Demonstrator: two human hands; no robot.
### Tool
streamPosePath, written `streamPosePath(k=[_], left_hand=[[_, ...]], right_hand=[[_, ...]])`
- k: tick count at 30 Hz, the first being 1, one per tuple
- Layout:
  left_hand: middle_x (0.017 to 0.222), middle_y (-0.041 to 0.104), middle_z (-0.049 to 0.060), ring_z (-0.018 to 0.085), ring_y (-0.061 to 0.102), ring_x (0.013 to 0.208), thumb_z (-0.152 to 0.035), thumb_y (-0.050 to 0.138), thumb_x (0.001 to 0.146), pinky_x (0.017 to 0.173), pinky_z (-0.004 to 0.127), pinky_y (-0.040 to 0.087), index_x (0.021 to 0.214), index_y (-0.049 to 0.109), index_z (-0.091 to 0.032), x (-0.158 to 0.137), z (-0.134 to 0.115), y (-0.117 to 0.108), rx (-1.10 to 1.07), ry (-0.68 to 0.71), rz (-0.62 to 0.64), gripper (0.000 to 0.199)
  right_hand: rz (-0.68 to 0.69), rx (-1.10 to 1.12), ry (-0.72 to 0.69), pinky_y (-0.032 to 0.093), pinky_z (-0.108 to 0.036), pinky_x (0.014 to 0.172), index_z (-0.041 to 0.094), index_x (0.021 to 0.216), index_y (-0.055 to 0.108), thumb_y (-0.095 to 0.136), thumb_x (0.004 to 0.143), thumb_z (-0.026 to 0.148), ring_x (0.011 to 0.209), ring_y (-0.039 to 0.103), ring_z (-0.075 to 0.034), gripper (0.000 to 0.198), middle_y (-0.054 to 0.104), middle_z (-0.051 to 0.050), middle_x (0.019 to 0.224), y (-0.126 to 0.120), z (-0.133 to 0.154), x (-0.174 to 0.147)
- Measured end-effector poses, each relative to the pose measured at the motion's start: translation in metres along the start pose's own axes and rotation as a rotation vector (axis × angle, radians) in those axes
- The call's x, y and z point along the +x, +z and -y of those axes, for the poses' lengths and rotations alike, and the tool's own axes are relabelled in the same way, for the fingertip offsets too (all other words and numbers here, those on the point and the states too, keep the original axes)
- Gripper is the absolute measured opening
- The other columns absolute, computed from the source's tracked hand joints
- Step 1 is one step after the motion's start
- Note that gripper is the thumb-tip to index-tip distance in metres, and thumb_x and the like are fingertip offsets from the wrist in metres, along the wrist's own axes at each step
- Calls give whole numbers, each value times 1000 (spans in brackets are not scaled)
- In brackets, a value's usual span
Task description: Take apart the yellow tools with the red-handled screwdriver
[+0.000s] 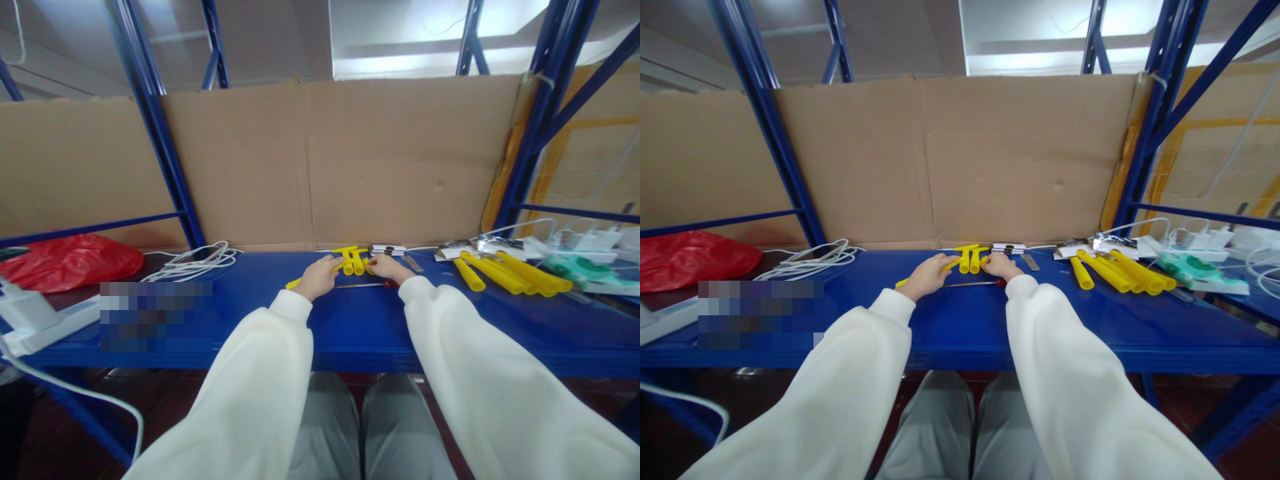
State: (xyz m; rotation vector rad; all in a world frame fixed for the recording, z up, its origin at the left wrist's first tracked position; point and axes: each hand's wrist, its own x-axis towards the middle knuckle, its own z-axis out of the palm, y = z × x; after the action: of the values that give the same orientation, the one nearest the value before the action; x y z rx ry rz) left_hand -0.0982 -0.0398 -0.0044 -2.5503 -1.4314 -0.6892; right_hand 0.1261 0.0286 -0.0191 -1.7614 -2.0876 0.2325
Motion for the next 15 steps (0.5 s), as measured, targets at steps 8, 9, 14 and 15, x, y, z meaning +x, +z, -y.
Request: streamPosePath(k=[8, 9, 14, 15], left_hand=[[123, 70, 10, 23, 67, 113, -14, 57, 90, 102, 35, 51, 135, 64, -22, 1, 2, 2, -8, 1, -11, 45], [122, 70, 10, 23, 67, 112, -15, 57, 90, 102, 35, 51, 134, 64, -23, 1, 2, 2, -8, 4, -14, 45], [122, 70, 10, 24, 67, 112, -14, 57, 90, 102, 35, 51, 135, 64, -22, 1, 3, 3, -11, 10, -15, 46], [122, 70, 10, 24, 67, 112, -14, 57, 90, 101, 35, 51, 135, 63, -22, 1, 3, 3, -12, 11, -14, 47]], right_hand=[[71, -53, -30, 51, -32, 85, 24, 106, 78, 59, 90, 50, 95, 68, -25, 36, 77, -8, 96, -1, 6, -2], [71, -54, -28, 51, -32, 86, 25, 106, 77, 59, 90, 50, 96, 68, -25, 35, 77, -8, 98, -1, 7, -3], [44, 27, -24, 51, -29, 87, 20, 100, 78, 64, 88, 38, 96, 69, -23, 26, 78, -8, 100, -4, 7, -5], [22, 50, -29, 51, -27, 86, 19, 97, 78, 64, 87, 33, 95, 70, -23, 23, 79, -8, 100, -5, 6, -5]])
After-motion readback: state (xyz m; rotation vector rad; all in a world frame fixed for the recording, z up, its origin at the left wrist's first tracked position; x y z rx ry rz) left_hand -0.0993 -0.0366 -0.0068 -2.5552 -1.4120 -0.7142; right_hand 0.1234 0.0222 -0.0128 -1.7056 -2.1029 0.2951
